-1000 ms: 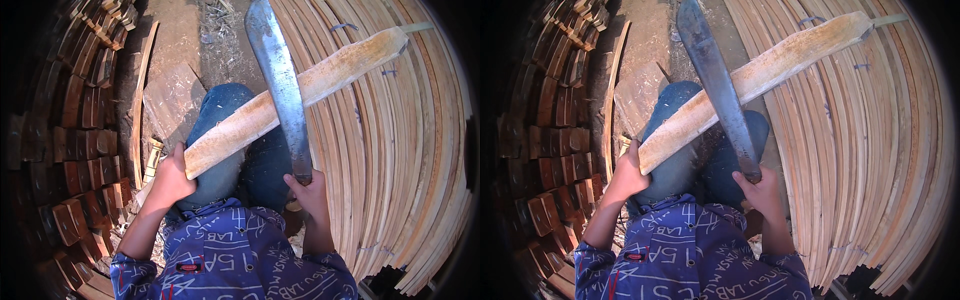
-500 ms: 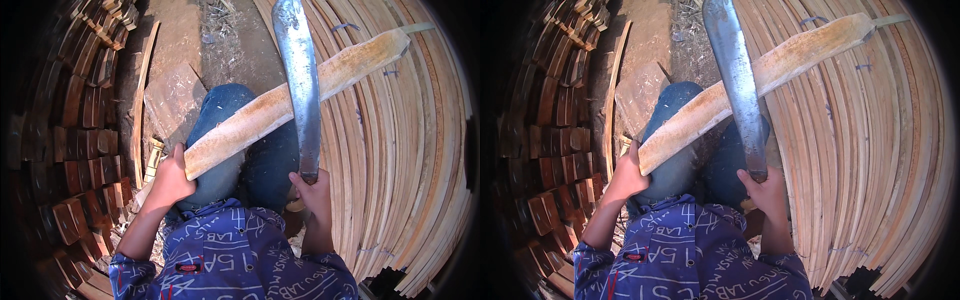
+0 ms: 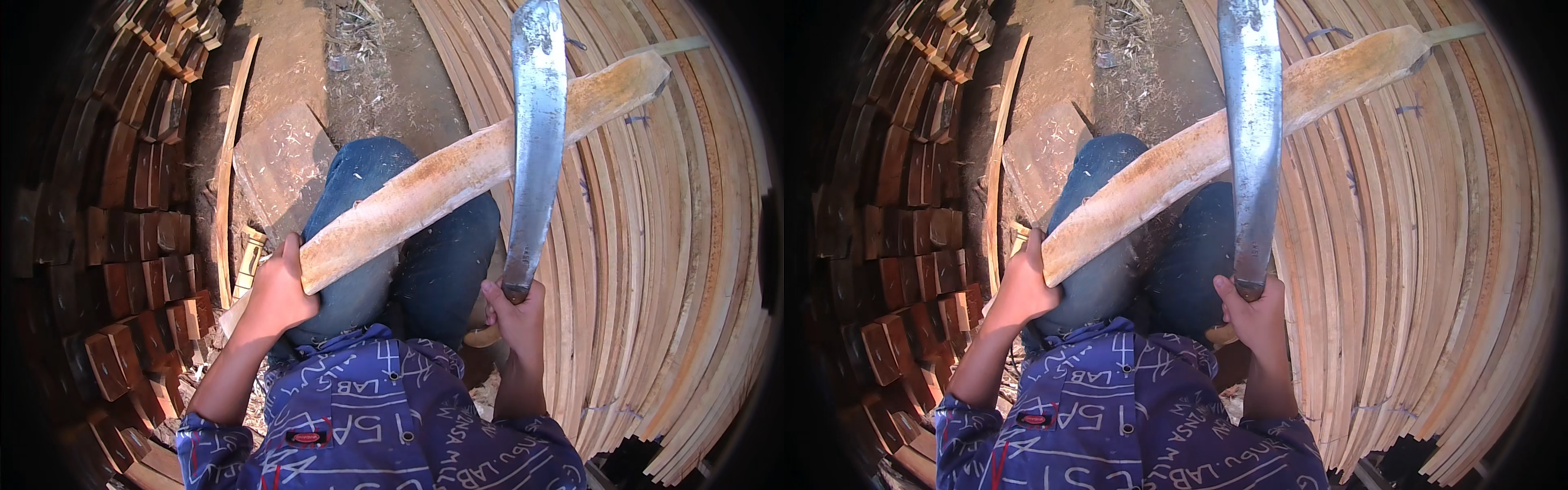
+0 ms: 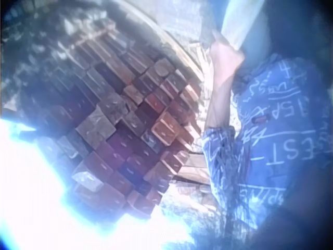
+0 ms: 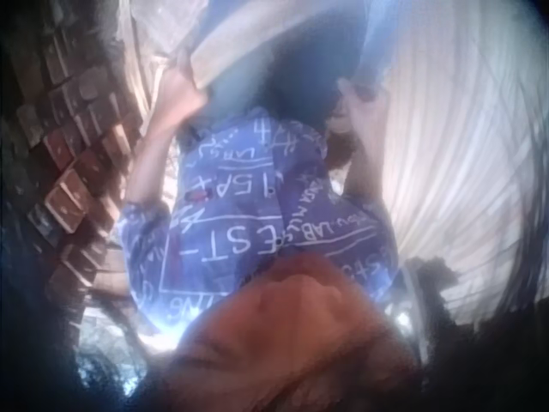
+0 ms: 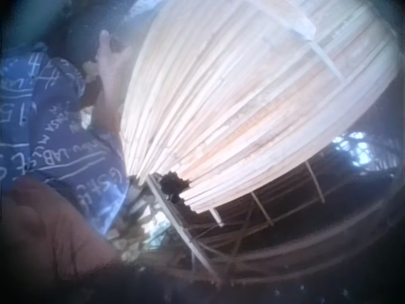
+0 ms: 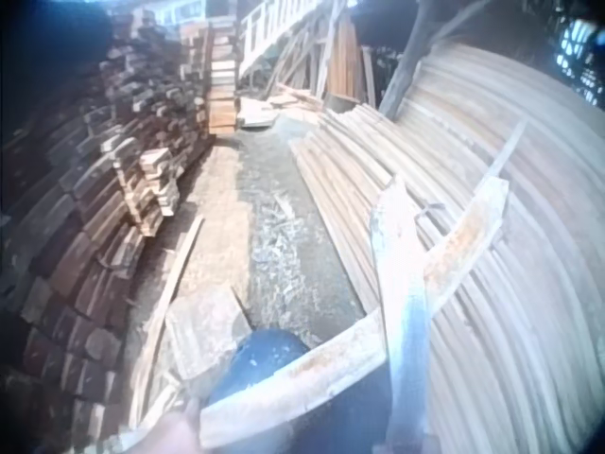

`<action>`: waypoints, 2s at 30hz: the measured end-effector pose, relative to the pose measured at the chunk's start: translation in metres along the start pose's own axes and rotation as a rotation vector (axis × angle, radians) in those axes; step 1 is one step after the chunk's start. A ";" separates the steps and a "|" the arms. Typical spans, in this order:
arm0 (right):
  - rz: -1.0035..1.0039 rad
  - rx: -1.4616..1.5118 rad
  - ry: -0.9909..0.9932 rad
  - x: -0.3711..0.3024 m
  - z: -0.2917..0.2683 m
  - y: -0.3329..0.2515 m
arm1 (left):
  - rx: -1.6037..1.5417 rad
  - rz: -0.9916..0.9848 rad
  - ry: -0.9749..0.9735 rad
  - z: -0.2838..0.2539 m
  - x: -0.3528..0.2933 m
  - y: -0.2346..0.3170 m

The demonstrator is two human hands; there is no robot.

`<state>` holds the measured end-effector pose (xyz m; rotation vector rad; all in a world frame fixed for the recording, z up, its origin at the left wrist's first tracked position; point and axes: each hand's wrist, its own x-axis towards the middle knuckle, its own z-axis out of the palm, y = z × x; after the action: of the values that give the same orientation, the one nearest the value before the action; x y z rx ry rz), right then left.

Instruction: The person sits on the ground and uses a machete to shave and smooth a long piece of light-colored wood. They repeatedly draw the blade along the wood's surface to remove thin shavings, gradually refining its shape.

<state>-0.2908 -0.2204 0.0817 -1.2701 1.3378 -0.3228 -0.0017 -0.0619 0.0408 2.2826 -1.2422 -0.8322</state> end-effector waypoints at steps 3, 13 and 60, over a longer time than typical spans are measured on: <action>0.000 -0.137 -0.018 0.000 0.005 0.014 | 0.026 -0.005 0.005 0.000 0.002 0.004; -0.054 0.086 0.046 -0.002 -0.005 -0.004 | -0.011 -0.003 -0.012 -0.003 0.002 0.004; 0.052 -0.220 -0.010 0.009 0.008 0.006 | 0.068 -0.041 0.001 0.004 0.004 0.002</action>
<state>-0.2843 -0.2220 0.0699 -1.4137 1.4241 -0.1349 -0.0036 -0.0668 0.0376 2.3697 -1.2454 -0.8152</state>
